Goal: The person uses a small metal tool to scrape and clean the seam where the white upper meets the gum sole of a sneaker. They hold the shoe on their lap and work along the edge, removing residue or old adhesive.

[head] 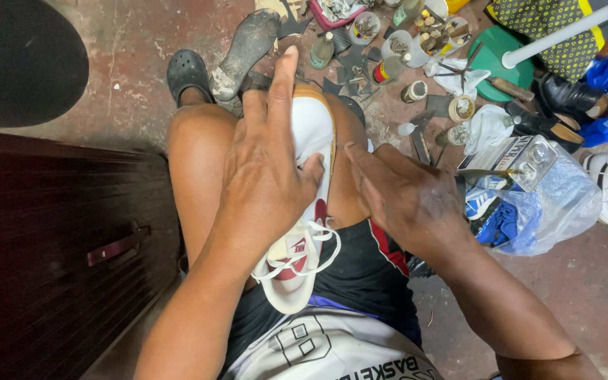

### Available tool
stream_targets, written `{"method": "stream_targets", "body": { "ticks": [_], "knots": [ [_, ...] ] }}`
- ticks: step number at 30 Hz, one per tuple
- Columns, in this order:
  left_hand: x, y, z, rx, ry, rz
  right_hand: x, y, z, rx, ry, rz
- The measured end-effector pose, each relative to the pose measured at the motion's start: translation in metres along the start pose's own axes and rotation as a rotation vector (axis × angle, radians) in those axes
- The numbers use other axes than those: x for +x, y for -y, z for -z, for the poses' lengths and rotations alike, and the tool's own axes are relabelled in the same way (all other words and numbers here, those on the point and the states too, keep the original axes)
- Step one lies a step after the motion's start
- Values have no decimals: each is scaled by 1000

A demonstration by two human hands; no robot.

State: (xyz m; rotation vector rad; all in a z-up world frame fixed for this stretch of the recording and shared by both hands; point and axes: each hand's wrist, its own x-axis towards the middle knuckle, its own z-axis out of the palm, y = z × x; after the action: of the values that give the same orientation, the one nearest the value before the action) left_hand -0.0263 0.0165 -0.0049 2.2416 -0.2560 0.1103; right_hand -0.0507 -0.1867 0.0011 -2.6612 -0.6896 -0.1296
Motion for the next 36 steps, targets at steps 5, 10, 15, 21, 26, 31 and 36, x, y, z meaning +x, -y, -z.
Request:
{"method": "stream_targets", "body": {
  "ticks": [5,10,15,21,26,31,36],
  "knots": [
    [0,-2,-3,47,13,18,-1,5,-1,-109,76,-4],
    [2,-3,-4,66,18,16,-2,3,5,-131,158,29],
    [2,-4,-6,83,30,26,-1,-1,4,-176,162,34],
    [3,-2,-5,68,27,0,-2,-1,3,-122,231,-12],
    [3,-2,-7,80,33,-4,-2,-2,4,-113,203,21],
    [3,-5,-7,96,30,1,-2,-5,6,-116,255,10],
    [1,-5,-7,94,40,20,-3,-5,6,-96,251,46]
  ]
}}
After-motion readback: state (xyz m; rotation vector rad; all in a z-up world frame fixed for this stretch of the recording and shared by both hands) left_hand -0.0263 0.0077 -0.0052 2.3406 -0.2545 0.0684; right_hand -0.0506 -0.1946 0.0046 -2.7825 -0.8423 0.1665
